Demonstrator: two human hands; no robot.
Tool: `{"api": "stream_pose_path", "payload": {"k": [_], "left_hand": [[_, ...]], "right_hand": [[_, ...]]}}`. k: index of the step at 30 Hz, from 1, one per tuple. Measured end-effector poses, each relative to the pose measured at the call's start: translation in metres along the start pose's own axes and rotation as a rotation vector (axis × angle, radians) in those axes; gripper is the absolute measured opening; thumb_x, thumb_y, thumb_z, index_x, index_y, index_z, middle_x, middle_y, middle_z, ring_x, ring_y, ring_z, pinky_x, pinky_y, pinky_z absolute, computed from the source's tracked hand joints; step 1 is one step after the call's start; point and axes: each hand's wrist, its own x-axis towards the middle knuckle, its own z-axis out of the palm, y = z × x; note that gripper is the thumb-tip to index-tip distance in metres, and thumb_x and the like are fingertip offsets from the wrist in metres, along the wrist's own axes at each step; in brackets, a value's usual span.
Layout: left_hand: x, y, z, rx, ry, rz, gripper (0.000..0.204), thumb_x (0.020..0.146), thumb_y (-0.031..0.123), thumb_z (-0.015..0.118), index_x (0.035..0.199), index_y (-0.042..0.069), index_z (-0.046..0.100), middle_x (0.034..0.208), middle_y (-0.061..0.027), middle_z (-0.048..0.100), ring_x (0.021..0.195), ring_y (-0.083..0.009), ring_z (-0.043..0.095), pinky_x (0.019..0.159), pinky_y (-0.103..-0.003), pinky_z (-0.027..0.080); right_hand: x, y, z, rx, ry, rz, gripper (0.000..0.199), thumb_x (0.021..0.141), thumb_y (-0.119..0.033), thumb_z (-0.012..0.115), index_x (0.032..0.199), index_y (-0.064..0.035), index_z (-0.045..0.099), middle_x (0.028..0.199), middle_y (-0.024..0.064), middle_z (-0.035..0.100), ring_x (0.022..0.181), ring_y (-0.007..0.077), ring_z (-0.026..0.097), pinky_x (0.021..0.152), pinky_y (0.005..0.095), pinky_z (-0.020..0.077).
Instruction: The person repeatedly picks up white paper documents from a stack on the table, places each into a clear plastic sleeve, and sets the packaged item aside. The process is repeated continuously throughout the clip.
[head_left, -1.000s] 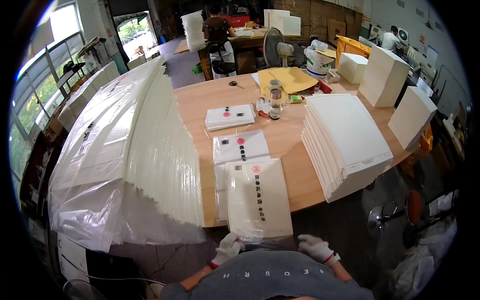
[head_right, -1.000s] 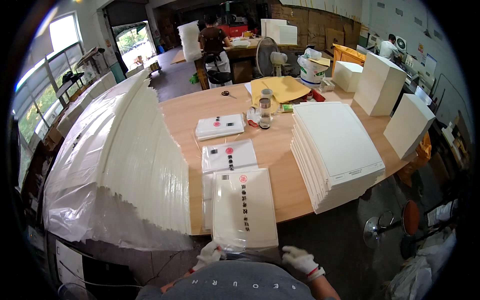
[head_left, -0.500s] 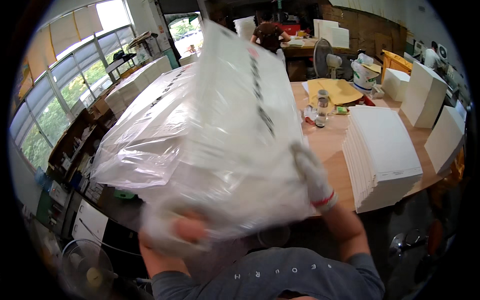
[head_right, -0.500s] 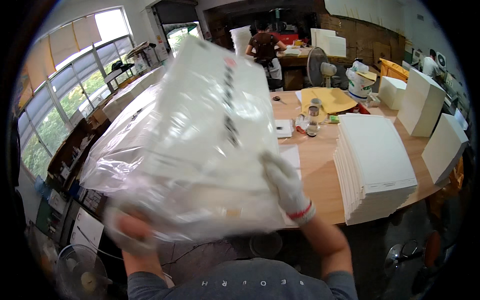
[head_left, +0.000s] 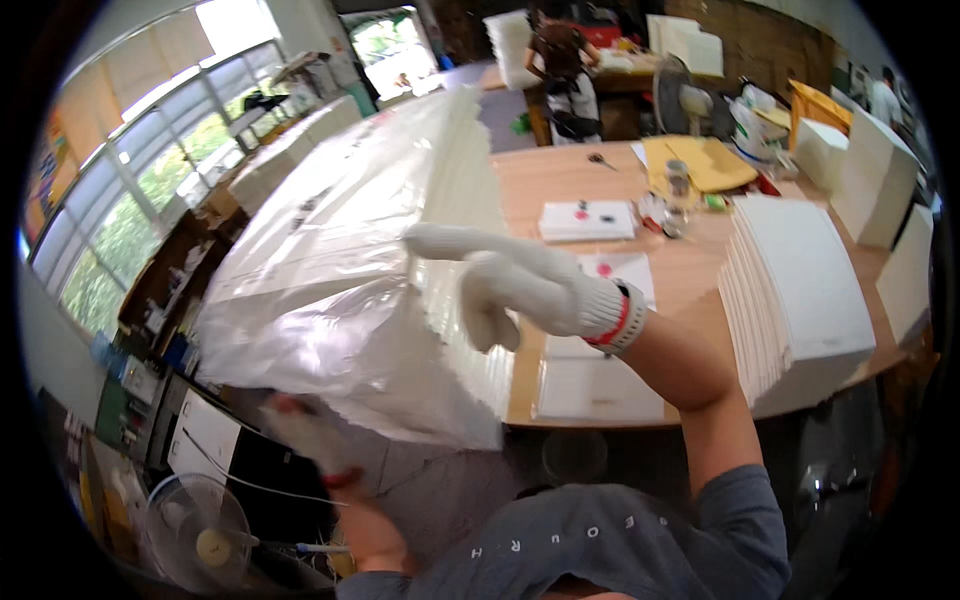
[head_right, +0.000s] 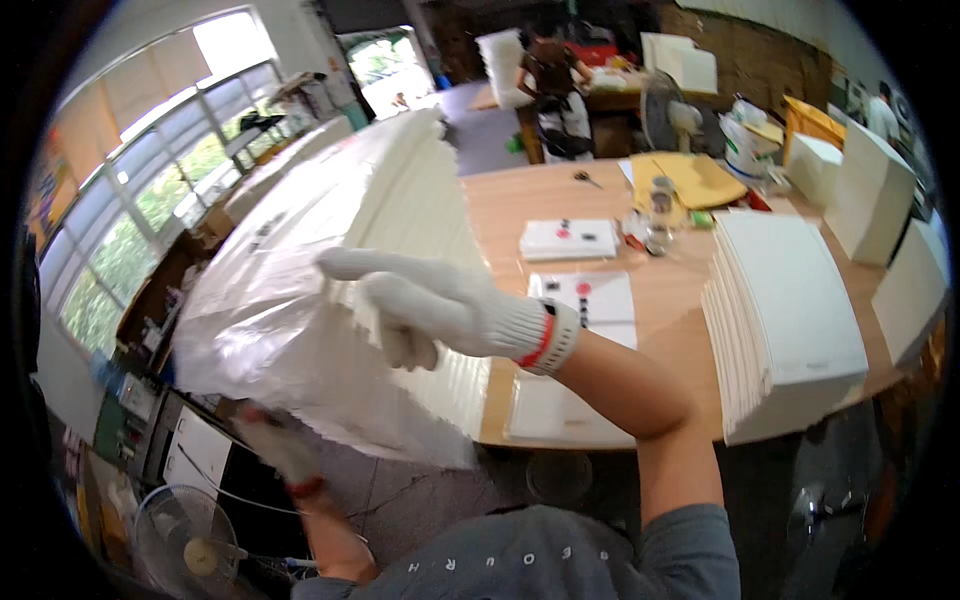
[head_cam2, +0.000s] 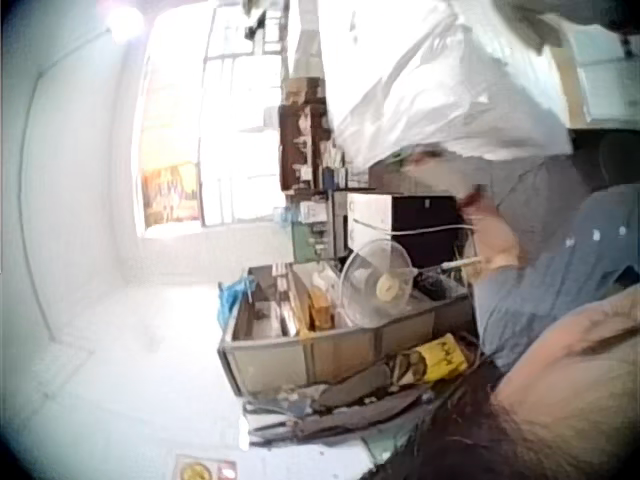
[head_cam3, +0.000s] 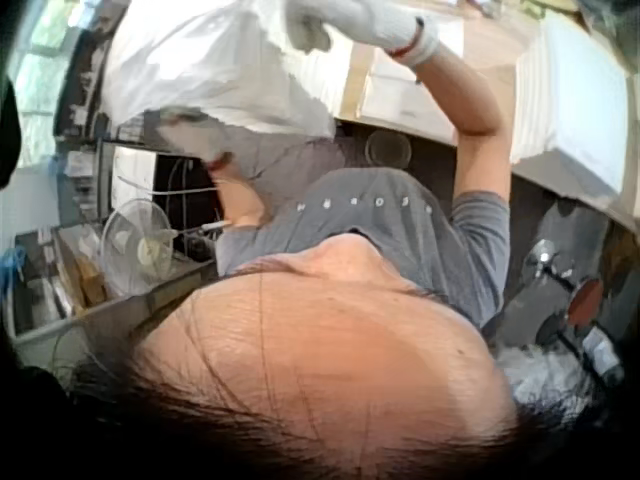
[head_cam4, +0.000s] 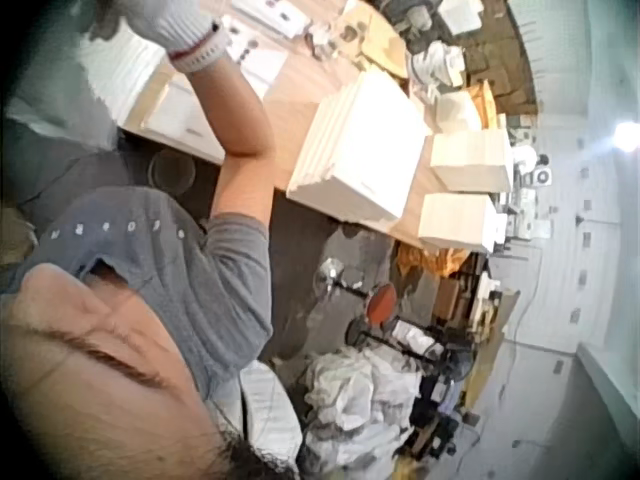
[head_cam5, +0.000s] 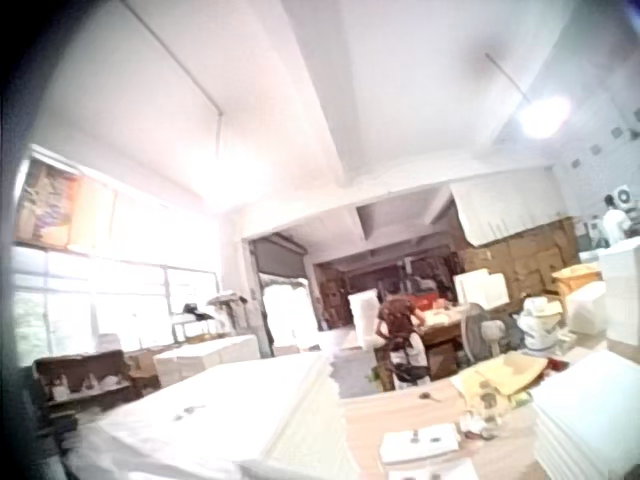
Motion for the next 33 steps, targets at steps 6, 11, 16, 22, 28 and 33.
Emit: {"api": "stream_pose_path", "payload": {"k": [6, 11, 16, 22, 28, 33], "left_hand": [[-0.212, -0.14, 0.065, 0.437, -1.167, -0.148, 0.012, 0.083, 0.017, 0.058, 0.087, 0.007, 0.06, 0.084, -0.0119, 0.06, 0.075, -0.0229, 0.06, 0.068, -0.038, 0.049], [-0.269, -0.256, 0.136, 0.769, -1.264, 0.212, 0.02, 0.077, 0.022, 0.062, 0.089, 0.007, 0.061, 0.086, -0.0165, 0.06, 0.079, -0.0343, 0.057, 0.076, -0.045, 0.044], [-0.247, -0.277, 0.18, 0.896, -1.542, 0.092, 0.028, 0.078, 0.033, 0.056, 0.087, 0.007, 0.063, 0.085, -0.0138, 0.063, 0.086, -0.031, 0.057, 0.083, -0.038, 0.04], [-0.222, -0.269, 0.204, 0.833, -1.565, -0.237, 0.029, 0.088, 0.035, 0.047, 0.09, 0.008, 0.058, 0.082, -0.0169, 0.062, 0.076, -0.032, 0.059, 0.068, -0.042, 0.044], [-0.202, -0.262, 0.211, 0.451, -1.131, -0.259, 0.027, 0.09, 0.031, 0.048, 0.088, 0.006, 0.057, 0.071, -0.0117, 0.061, 0.053, -0.0214, 0.052, 0.056, -0.035, 0.045], [-0.177, -0.314, 0.231, 0.257, -0.954, -0.733, 0.01, 0.089, 0.016, 0.053, 0.093, 0.007, 0.054, 0.075, -0.0028, 0.064, 0.051, -0.0034, 0.044, 0.044, -0.019, 0.037]], "right_hand": [[-0.164, 0.092, -0.034, 0.204, 0.595, 0.325, 0.056, 0.095, -0.044, 0.036, 0.128, 0.0005, 0.043, 0.061, 0.0038, 0.05, 0.048, 0.0099, 0.049, 0.048, 0.0248, 0.0482], [-0.291, 0.15, 0.006, 0.54, 1.256, 0.671, 0.047, 0.093, -0.044, 0.041, 0.112, -0.0031, 0.055, 0.06, 0.0011, 0.048, 0.047, 0.0106, 0.045, 0.051, 0.0337, 0.0502], [-0.351, 0.165, 0.042, 0.507, 1.325, 1.022, 0.035, 0.085, -0.031, 0.056, 0.104, -0.0024, 0.06, 0.07, 0.0076, 0.054, 0.053, 0.0163, 0.052, 0.056, 0.0373, 0.0534], [-0.305, 0.212, 0.029, 0.581, 1.294, 0.851, 0.033, 0.087, -0.03, 0.058, 0.106, -0.0037, 0.059, 0.082, 0.0071, 0.06, 0.077, 0.0168, 0.058, 0.069, 0.0318, 0.0519], [-0.278, 0.27, -0.044, -0.517, 0.922, 0.97, 0.036, 0.082, -0.025, 0.061, 0.112, -0.0054, 0.057, 0.107, 0.0105, 0.059, 0.092, 0.0246, 0.059, 0.078, 0.0337, 0.0454], [-0.306, 0.237, -0.041, -1.279, 0.829, 0.46, 0.032, 0.076, -0.013, 0.058, 0.107, -0.0061, 0.058, 0.109, 0.0126, 0.056, 0.099, 0.03, 0.054, 0.084, 0.0386, 0.0435]]}}
